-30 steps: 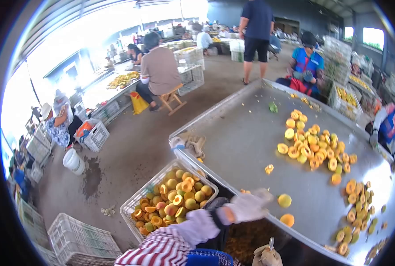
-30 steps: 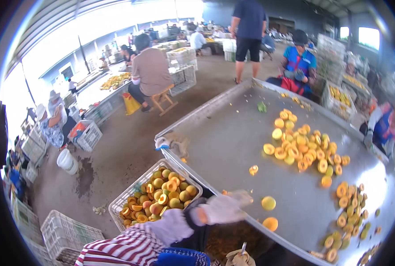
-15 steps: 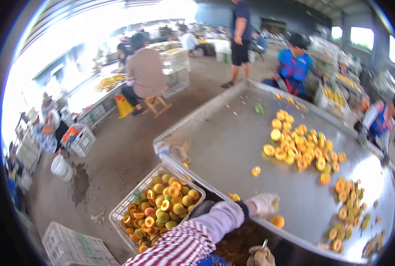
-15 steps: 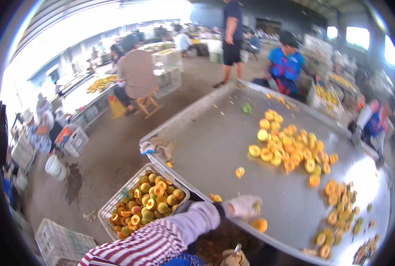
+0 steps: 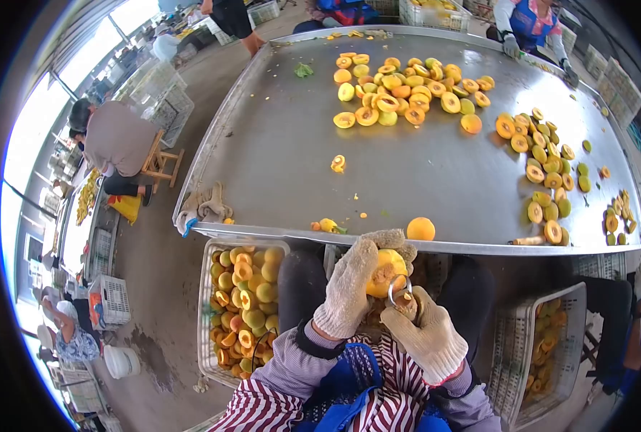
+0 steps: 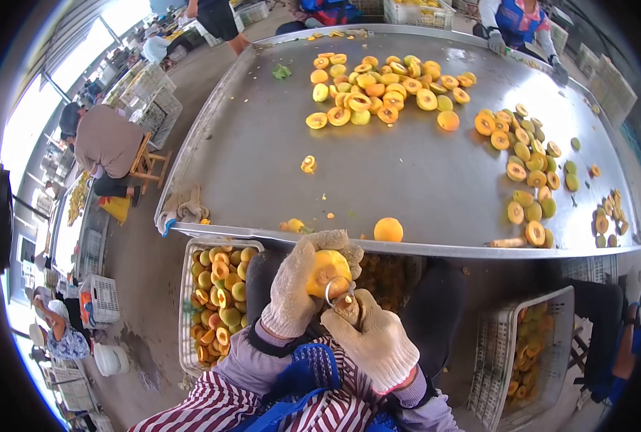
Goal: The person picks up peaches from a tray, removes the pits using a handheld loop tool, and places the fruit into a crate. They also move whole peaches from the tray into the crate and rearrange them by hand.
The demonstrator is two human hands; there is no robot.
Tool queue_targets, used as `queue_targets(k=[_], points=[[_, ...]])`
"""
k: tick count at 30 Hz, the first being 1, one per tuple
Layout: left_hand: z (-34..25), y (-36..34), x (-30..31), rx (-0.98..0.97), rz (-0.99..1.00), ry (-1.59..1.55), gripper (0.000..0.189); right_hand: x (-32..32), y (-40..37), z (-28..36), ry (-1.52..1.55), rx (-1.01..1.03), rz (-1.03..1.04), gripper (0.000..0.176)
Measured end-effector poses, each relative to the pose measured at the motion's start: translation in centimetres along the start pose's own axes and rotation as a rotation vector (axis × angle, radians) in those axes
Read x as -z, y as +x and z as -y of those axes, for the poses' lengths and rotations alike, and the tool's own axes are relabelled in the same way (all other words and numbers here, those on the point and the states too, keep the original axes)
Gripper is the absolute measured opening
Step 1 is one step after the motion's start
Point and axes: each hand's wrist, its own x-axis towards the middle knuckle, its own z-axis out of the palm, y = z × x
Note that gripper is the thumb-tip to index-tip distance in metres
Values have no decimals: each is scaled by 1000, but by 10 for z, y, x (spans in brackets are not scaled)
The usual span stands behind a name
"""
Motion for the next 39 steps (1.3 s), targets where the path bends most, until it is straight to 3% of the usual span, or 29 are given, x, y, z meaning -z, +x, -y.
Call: queue_targets(k=[3, 8, 14, 16, 20, 22, 23, 25, 30, 32, 33, 36, 37, 39], points=[[2, -9, -4, -102, 54, 141, 60, -3, -4, -4, -33, 131, -62, 31], [1, -20, -19, -101, 25, 168, 58, 1, -16, 7, -125, 101, -62, 33], [-1, -23, -33, -217, 18, 191, 40, 3, -21, -7, -119, 145, -24, 33], [-13, -22, -35, -50, 65, 217, 35, 2, -21, -9, 110, 97, 25, 32], [-14, -19, -40, -174, 58, 517, 27, 10, -24, -9, 325, 22, 119, 31], [-11, -14, -40, -556, 111, 897, 22, 25, -25, 2, 473, -298, 341, 31], [-14, -12, -41, -556, 114, 893, 22, 28, -25, 4, 471, -299, 336, 31], [-22, -10, -42, -350, 217, 892, 19, 31, -26, 5, 530, -394, 444, 29], [-27, -12, -41, -383, 291, 1075, 21, 40, -24, -7, 637, -444, 578, 27], [-30, -14, -44, -685, 354, 1236, 25, 34, -29, -12, 942, -414, 603, 24], [-28, -14, -44, -684, 354, 1235, 25, 33, -31, -14, 943, -416, 602, 24], [-24, -11, -39, -1026, 343, 1200, 26, 33, -31, -27, 1117, -418, 644, 20], [-20, -9, -36, -1034, 343, 1201, 26, 33, -31, -39, 1163, -433, 711, 18], [-11, -11, -35, -798, 390, 817, 34, 30, -30, -43, 1203, -446, 776, 17]])
